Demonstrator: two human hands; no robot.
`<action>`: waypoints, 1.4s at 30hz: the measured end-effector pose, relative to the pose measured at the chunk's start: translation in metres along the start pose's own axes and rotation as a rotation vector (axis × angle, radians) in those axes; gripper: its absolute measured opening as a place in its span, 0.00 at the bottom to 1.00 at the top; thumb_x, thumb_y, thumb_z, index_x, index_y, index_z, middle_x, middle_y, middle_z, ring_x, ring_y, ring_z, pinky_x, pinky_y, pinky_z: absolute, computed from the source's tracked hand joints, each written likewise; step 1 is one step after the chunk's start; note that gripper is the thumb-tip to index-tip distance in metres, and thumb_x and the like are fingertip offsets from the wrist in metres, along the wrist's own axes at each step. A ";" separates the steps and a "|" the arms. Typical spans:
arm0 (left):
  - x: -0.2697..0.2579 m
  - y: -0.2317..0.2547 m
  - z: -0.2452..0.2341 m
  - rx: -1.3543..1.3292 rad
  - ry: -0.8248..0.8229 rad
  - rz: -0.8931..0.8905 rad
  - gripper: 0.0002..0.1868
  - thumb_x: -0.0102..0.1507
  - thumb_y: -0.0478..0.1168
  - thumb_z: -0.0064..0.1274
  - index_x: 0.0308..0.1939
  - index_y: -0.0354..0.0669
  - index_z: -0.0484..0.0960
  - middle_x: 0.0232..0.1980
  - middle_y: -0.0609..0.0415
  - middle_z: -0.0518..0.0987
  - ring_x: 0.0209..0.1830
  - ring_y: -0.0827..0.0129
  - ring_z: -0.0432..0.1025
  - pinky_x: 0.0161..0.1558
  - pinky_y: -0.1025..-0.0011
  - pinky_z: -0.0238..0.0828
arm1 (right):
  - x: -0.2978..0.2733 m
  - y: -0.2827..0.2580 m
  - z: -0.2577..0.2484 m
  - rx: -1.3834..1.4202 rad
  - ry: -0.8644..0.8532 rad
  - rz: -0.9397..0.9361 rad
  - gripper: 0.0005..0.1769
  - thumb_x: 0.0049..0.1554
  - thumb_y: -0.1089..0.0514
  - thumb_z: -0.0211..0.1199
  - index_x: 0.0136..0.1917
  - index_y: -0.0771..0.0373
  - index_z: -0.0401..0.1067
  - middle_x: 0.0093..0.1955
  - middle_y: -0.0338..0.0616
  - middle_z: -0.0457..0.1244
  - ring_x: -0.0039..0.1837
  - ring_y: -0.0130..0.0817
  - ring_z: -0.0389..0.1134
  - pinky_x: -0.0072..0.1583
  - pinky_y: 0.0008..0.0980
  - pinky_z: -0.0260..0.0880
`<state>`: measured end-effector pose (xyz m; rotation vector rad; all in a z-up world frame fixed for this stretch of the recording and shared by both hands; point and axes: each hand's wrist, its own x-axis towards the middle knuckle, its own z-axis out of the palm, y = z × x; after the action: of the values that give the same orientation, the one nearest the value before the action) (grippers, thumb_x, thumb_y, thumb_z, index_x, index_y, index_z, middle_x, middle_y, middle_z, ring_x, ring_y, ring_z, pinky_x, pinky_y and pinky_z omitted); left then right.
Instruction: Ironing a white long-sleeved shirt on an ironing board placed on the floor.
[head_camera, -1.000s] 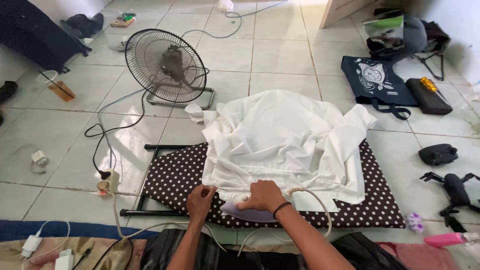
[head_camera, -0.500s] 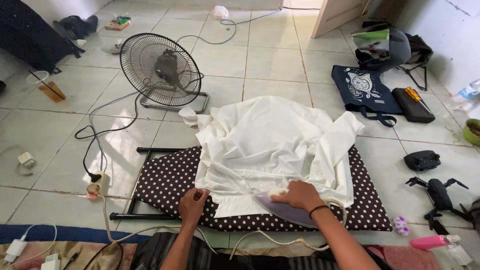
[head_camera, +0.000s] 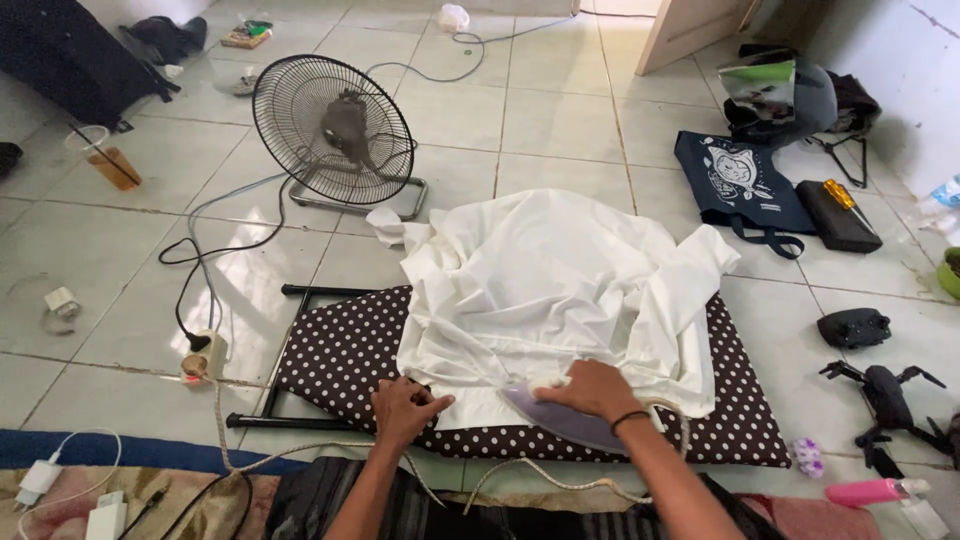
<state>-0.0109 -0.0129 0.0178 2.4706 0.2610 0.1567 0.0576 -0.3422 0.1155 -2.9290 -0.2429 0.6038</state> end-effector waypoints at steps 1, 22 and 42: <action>0.001 -0.001 0.001 0.000 0.003 0.000 0.26 0.45 0.66 0.70 0.20 0.47 0.89 0.33 0.61 0.80 0.47 0.61 0.65 0.52 0.58 0.58 | 0.004 -0.010 0.002 -0.001 0.002 -0.002 0.55 0.40 0.12 0.57 0.47 0.68 0.78 0.50 0.56 0.71 0.54 0.48 0.74 0.55 0.44 0.74; 0.009 -0.011 0.011 -0.169 0.018 -0.094 0.12 0.49 0.53 0.69 0.33 0.60 0.87 0.32 0.67 0.79 0.44 0.67 0.68 0.52 0.61 0.59 | 0.012 0.007 0.005 0.034 0.020 -0.050 0.51 0.39 0.13 0.56 0.37 0.66 0.80 0.41 0.53 0.73 0.46 0.46 0.76 0.50 0.44 0.76; -0.039 0.020 0.019 0.039 0.010 0.107 0.11 0.52 0.45 0.63 0.36 0.52 0.82 0.43 0.58 0.76 0.54 0.64 0.68 0.59 0.60 0.62 | -0.041 0.083 -0.028 0.110 0.023 0.267 0.51 0.43 0.14 0.57 0.36 0.69 0.81 0.42 0.60 0.72 0.47 0.50 0.76 0.52 0.46 0.74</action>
<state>-0.0423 -0.0480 0.0132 2.5238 0.1379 0.2109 0.0429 -0.4336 0.1425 -2.8798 0.1813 0.5966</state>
